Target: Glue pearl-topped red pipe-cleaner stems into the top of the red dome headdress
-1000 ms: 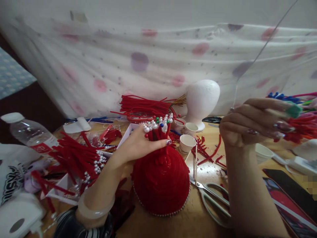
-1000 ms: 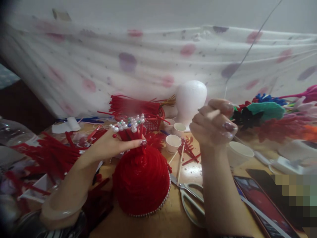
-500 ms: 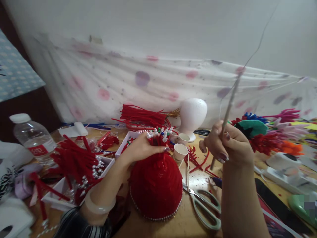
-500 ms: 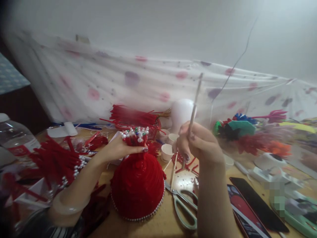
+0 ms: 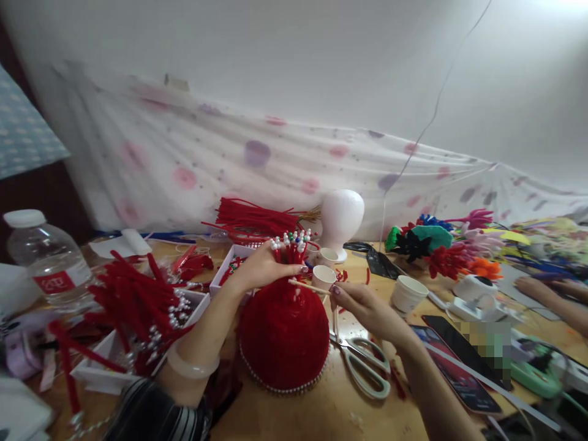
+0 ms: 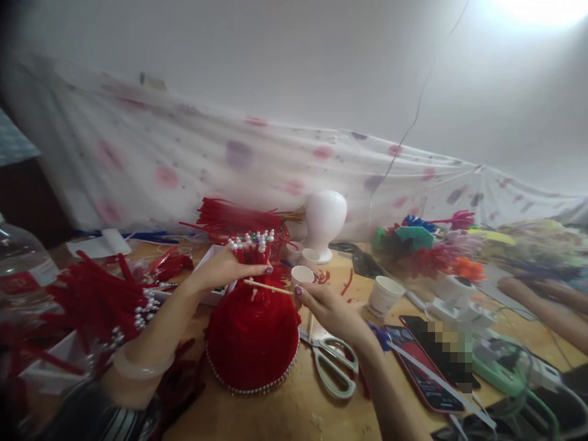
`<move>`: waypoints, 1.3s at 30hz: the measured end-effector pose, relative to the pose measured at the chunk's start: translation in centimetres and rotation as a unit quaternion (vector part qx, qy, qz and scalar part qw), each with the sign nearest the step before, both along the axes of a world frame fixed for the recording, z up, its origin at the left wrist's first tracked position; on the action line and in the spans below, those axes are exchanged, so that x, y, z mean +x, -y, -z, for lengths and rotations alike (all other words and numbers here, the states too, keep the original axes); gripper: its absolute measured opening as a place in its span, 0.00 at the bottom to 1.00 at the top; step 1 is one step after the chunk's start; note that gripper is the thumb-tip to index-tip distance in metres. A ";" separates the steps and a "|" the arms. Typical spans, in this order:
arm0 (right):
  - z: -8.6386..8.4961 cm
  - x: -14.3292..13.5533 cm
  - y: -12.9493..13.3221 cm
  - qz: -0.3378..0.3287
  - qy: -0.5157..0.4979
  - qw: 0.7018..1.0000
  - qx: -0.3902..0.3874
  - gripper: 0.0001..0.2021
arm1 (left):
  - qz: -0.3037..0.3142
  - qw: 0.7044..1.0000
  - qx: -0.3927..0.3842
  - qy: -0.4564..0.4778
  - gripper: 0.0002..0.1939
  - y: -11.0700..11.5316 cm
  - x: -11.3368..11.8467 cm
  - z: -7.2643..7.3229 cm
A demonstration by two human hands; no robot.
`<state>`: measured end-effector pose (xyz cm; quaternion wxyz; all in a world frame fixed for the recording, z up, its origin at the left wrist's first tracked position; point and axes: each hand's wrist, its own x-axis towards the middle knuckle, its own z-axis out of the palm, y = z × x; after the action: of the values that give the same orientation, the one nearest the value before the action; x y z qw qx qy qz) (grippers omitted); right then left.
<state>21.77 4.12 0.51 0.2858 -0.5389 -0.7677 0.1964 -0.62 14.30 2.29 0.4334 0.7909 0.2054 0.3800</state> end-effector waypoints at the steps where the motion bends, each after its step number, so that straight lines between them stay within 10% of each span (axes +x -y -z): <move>1: 0.7 -0.4 -0.2 0.027 0.010 1.000 0.011 0.26 | 0.006 1.000 -0.001 0.001 0.06 -0.1 0.0 0.1; 11: 3.6 -3.0 -2.5 0.118 0.078 0.988 0.062 0.23 | -0.020 1.000 0.017 -0.007 0.04 0.0 -0.4 -0.2; 39: 2.7 -2.8 -4.0 0.144 0.120 0.981 0.053 0.24 | -0.031 0.999 0.024 -0.036 0.08 0.4 -0.2 -0.5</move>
<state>18.94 8.08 -2.21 0.2452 -0.6471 -0.7204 0.0460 -0.84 13.92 2.77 0.3946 0.8074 0.2363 0.3696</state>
